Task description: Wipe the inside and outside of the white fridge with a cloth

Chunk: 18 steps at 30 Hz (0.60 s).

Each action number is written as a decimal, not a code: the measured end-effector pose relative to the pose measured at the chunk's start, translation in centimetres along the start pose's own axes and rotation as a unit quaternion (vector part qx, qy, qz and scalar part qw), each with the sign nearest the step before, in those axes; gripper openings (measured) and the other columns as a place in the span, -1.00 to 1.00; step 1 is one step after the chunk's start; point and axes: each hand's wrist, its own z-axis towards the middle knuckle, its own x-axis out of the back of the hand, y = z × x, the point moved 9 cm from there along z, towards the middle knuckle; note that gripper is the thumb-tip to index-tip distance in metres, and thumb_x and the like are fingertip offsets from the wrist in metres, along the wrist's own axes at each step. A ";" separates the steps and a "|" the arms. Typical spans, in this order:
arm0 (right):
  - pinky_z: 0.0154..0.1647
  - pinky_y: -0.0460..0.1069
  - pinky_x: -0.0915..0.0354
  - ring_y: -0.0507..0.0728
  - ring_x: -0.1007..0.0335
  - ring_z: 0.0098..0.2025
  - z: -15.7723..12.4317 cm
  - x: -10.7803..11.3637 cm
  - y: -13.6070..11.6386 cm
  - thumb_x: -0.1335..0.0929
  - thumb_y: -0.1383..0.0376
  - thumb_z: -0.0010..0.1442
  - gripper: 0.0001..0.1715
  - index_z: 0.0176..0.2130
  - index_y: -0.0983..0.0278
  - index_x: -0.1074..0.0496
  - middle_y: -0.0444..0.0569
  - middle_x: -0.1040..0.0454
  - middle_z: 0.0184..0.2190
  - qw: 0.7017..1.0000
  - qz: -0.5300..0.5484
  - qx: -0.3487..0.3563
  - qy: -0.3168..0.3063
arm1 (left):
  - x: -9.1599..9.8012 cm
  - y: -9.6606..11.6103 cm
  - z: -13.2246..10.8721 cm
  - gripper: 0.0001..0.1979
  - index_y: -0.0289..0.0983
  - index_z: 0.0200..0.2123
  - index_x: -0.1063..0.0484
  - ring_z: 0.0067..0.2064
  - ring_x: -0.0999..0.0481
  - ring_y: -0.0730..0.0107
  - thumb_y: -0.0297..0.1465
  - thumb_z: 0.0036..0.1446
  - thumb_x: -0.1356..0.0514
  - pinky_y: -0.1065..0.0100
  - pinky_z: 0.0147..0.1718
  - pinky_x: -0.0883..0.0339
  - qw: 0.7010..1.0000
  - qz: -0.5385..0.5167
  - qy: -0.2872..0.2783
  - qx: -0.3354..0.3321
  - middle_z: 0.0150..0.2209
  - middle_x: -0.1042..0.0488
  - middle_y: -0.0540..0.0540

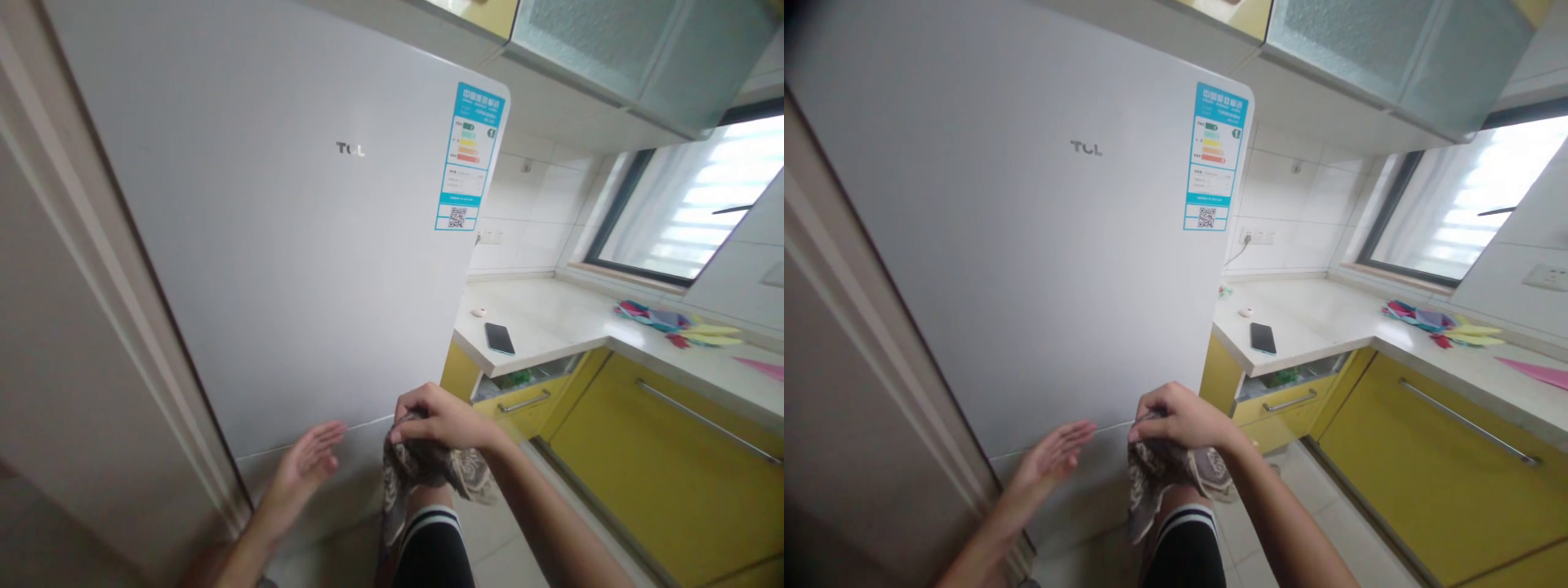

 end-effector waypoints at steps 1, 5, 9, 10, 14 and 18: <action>-0.37 -0.15 -0.17 -0.03 -0.33 -0.39 0.4 -0.4 -0.6 -0.56 -0.16 0.19 -0.40 -0.29 0.35 -0.64 -0.12 -0.52 -0.44 0.999 -0.018 0.003 -0.030 | -2.5 -0.6 -0.1 -0.20 -0.18 0.23 -0.53 0.33 -0.50 -0.13 0.05 -0.01 -0.52 -0.01 0.35 -0.33 0.999 0.023 -0.032 -0.018 0.28 -0.54 -0.34; -0.31 -0.14 -0.24 -0.01 -0.40 -0.35 1.0 1.3 -3.0 -0.57 -0.14 0.17 -0.41 -0.28 0.37 -0.65 -0.08 -0.57 -0.40 0.997 -0.040 0.013 -0.061 | -10.0 -2.2 -0.4 -0.20 -0.17 0.34 -0.44 0.38 -0.43 -0.06 -0.22 0.04 -0.52 0.00 0.42 -0.21 0.989 0.094 -0.100 -0.046 0.35 -0.48 -0.27; -0.31 -0.12 -0.24 0.01 -0.41 -0.34 -0.1 5.7 -4.9 -0.59 -0.03 0.15 -0.54 -0.28 0.34 -0.66 -0.08 -0.58 -0.38 0.997 -0.079 -0.004 -0.022 | -10.9 -1.4 0.4 -0.63 -0.25 -0.01 -0.67 0.08 -0.63 -0.04 -0.17 0.20 -0.38 0.09 0.17 -0.45 0.989 0.092 -0.107 -0.034 0.01 -0.70 -0.21; -0.31 -0.11 -0.23 0.02 -0.41 -0.34 -0.5 6.8 -5.0 -0.60 0.00 0.14 -0.58 -0.27 0.32 -0.66 -0.09 -0.58 -0.37 0.995 -0.097 -0.009 -0.018 | -9.8 -0.9 0.8 -0.67 -0.26 -0.14 -0.70 -0.02 -0.65 -0.03 -0.12 0.22 -0.36 0.12 0.08 -0.50 0.991 0.094 -0.089 -0.033 -0.11 -0.72 -0.20; -0.46 -0.11 -0.06 -0.04 -0.18 -0.49 -1.9 10.0 -3.7 -0.62 0.09 0.06 -0.67 -0.42 0.29 -0.62 -0.19 -0.39 -0.57 0.981 -0.190 -0.037 -0.008 | -2.5 1.7 2.1 -0.61 -0.24 -0.30 -0.71 -0.21 -0.65 0.05 -0.02 0.05 -0.47 0.26 -0.19 -0.52 0.995 0.097 0.008 -0.023 -0.26 -0.72 -0.16; -0.46 -0.10 0.01 -0.06 -0.07 -0.50 -2.4 10.7 -1.6 -0.61 0.03 0.08 -0.53 -0.52 0.30 -0.49 -0.22 -0.24 -0.60 0.988 -0.150 -0.047 0.002 | 3.3 4.8 2.2 -0.54 -0.29 -0.22 -0.69 -0.20 -0.66 0.10 -0.05 -0.03 -0.53 0.32 -0.17 -0.52 0.995 -0.012 0.097 0.007 -0.27 -0.73 -0.12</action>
